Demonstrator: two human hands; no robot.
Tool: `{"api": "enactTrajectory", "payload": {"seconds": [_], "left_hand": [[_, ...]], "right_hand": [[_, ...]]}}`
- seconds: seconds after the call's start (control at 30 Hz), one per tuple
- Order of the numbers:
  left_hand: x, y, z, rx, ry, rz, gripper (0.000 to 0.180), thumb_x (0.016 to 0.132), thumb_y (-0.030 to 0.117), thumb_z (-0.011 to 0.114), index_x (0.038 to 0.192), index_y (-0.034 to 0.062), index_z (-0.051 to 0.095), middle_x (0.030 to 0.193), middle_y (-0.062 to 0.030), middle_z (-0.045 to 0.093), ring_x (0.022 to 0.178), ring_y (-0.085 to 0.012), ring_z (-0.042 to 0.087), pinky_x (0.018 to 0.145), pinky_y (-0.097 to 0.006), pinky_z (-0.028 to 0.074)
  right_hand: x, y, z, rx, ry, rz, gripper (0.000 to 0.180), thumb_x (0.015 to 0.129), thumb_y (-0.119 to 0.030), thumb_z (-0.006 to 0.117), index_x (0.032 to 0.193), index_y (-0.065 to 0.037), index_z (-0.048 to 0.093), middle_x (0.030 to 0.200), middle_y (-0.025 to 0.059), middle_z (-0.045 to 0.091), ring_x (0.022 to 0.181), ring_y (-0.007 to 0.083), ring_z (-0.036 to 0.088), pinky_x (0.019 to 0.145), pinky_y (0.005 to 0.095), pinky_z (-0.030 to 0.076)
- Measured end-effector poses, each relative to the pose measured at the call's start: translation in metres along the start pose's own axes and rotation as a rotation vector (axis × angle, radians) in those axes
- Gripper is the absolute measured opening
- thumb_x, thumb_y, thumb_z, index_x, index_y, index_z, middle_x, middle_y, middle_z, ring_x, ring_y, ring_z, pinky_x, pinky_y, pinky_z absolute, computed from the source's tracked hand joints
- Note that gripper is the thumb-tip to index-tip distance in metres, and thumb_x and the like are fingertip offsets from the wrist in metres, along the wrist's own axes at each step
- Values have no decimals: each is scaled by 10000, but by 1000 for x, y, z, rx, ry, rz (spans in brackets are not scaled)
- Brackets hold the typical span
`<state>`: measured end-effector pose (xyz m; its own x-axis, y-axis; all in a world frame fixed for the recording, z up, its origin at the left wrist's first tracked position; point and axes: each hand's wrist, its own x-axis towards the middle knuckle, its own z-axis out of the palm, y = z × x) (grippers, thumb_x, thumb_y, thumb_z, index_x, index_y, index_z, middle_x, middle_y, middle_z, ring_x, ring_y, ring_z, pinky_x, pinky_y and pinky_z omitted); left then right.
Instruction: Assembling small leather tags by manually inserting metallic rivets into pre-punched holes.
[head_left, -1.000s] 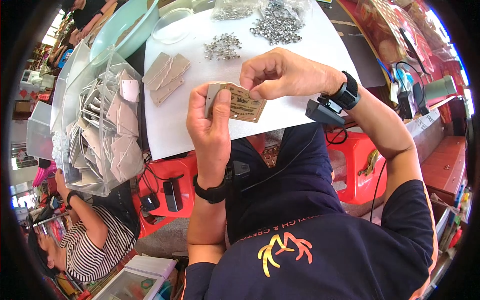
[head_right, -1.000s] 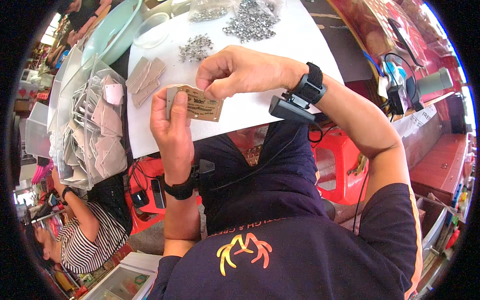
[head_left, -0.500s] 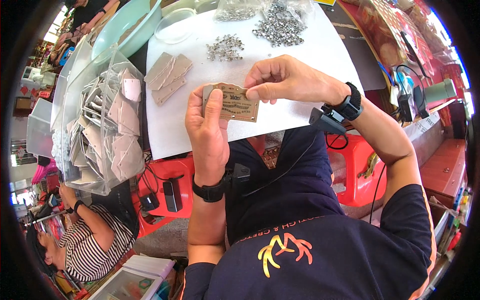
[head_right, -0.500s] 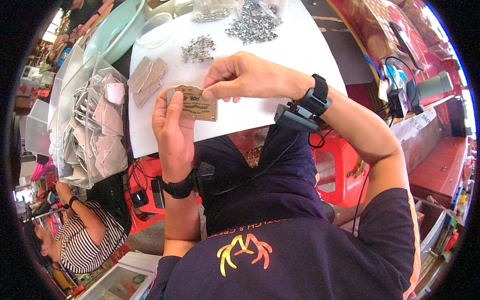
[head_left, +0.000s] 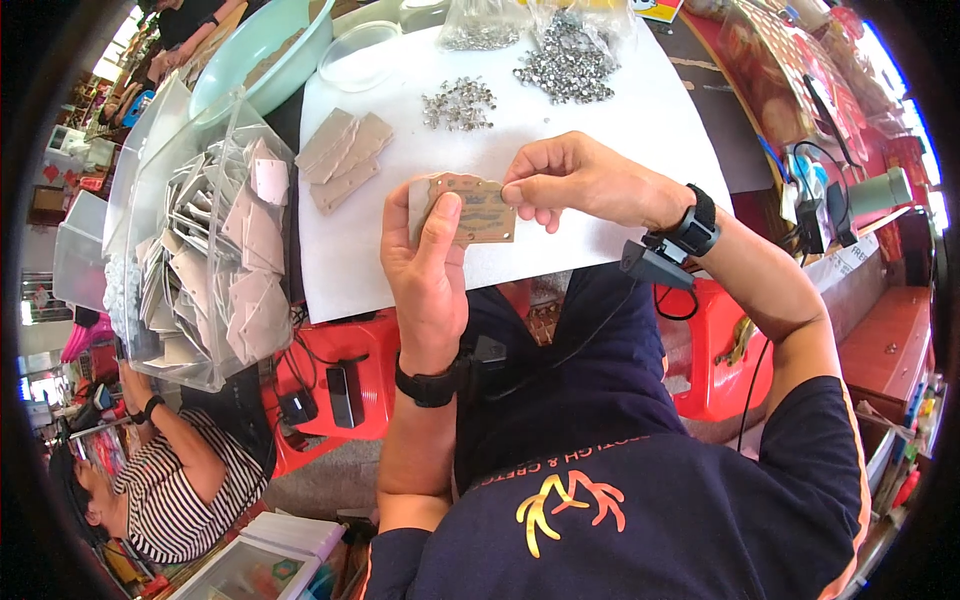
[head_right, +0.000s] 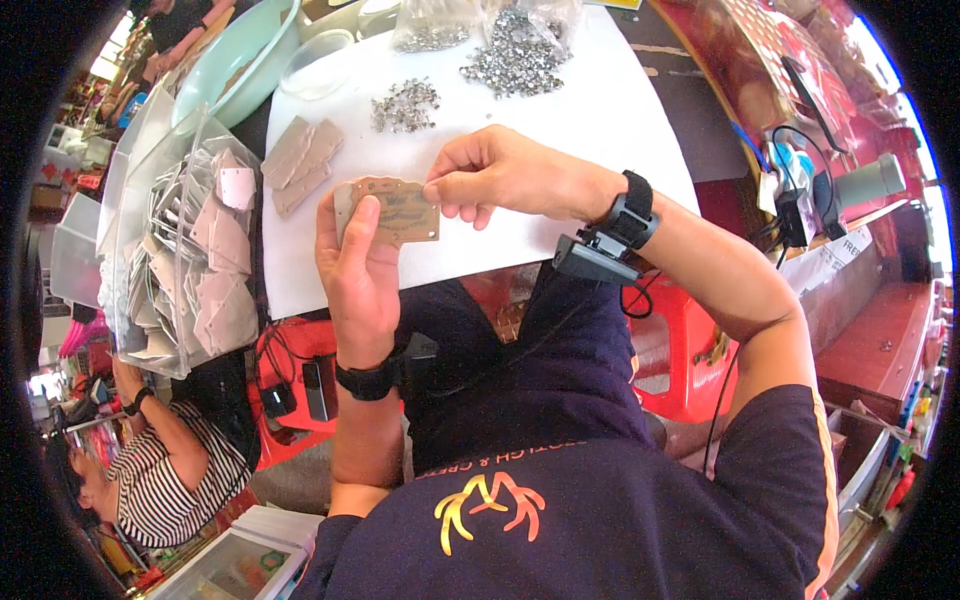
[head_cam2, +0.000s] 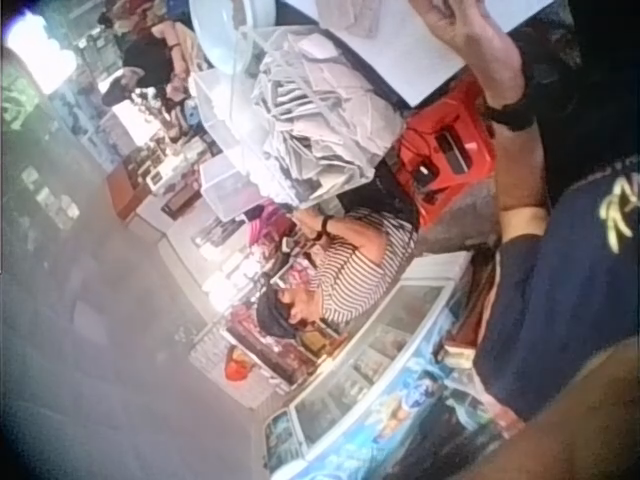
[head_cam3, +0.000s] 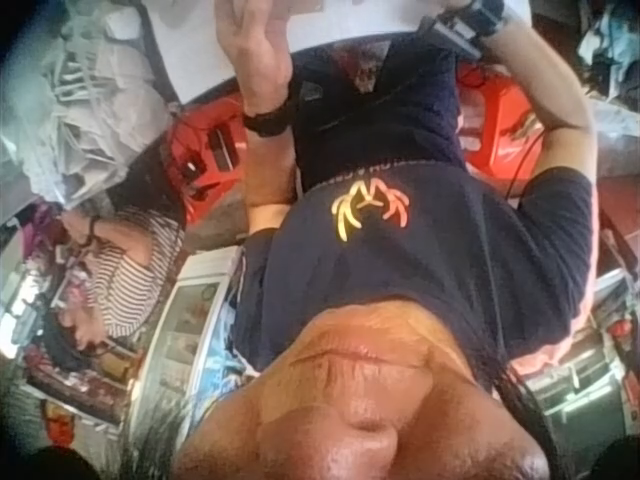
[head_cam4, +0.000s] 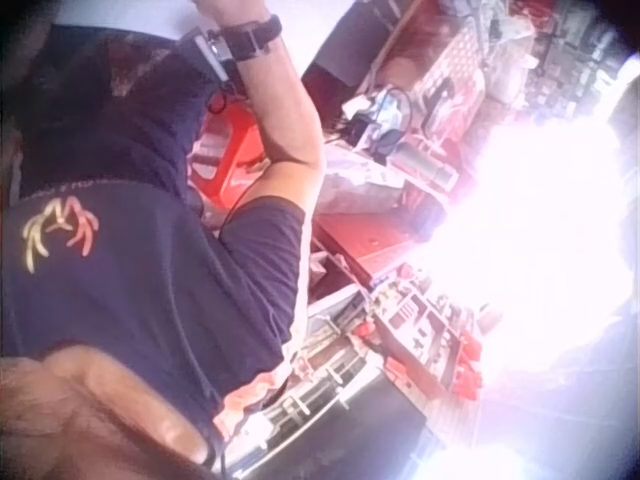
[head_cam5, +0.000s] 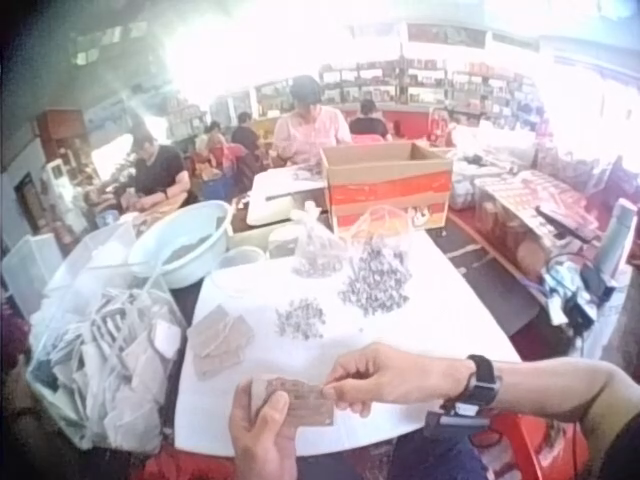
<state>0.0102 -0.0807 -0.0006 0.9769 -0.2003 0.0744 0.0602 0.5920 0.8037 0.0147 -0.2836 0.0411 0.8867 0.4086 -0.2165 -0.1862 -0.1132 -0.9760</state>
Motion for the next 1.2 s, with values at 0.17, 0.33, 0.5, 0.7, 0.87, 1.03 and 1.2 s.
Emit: {"api": "enactTrajectory", "payload": {"seconds": [0.17, 0.33, 0.5, 0.7, 0.87, 1.03, 1.2], "left_hand": [[1, -5, -8, -68, 84, 29, 228, 950, 61, 566, 1173, 61, 520, 1078, -64, 610, 984, -164, 610, 865, -355, 512], [1, -2, -11, -93, 135, 30, 229, 947, 54, 576, 1166, 68, 513, 1069, -63, 607, 986, -164, 608, 857, -356, 520], [-1, -3, -14, -104, 151, -13, 305, 929, 18, 565, 1220, 75, 494, 1111, -79, 623, 1018, -195, 612, 897, -376, 501], [-1, -4, -18, -141, 140, -28, 281, 931, 4, 558, 1199, 71, 509, 1107, -79, 627, 1019, -196, 613, 912, -380, 499], [-1, -8, -21, -158, 120, -17, 251, 935, 5, 561, 1174, 75, 526, 1095, -75, 632, 1014, -190, 618, 906, -376, 503], [-1, -7, -20, -157, 134, -33, 239, 940, 14, 564, 1167, 82, 530, 1084, -70, 636, 1006, -185, 623, 895, -370, 507], [-1, -7, -22, -149, 117, -29, 249, 943, 23, 570, 1179, 85, 522, 1081, -69, 638, 1007, -184, 625, 893, -375, 508]], "right_hand": [[14, -4, 3, -202, -41, -42, 256, 963, -254, 604, 966, -6, 668, 779, 10, 633, 712, 74, 589, 642, 232, 505], [42, -14, -23, -477, 60, -21, 276, 953, -284, 607, 946, -16, 673, 767, 8, 638, 707, 85, 594, 635, 240, 511], [77, -13, -47, -937, 201, -269, 160, 867, -172, 646, 908, -19, 669, 770, 71, 659, 655, 156, 605, 629, 296, 500], [101, -11, -32, -1121, 245, -377, 146, 844, -201, 630, 867, -63, 671, 817, 109, 658, 731, 286, 637, 666, 381, 499], [119, 0, -25, -1249, 277, -476, 132, 840, -198, 600, 820, -82, 661, 842, 103, 638, 762, 309, 640, 669, 420, 499], [124, -6, -19, -1419, 230, -530, 136, 838, -171, 585, 783, -57, 636, 841, 109, 631, 773, 317, 645, 676, 433, 506], [123, -8, -15, -1529, 174, -449, 178, 865, -164, 562, 861, 9, 603, 887, 153, 621, 782, 345, 645, 684, 447, 504]]}}
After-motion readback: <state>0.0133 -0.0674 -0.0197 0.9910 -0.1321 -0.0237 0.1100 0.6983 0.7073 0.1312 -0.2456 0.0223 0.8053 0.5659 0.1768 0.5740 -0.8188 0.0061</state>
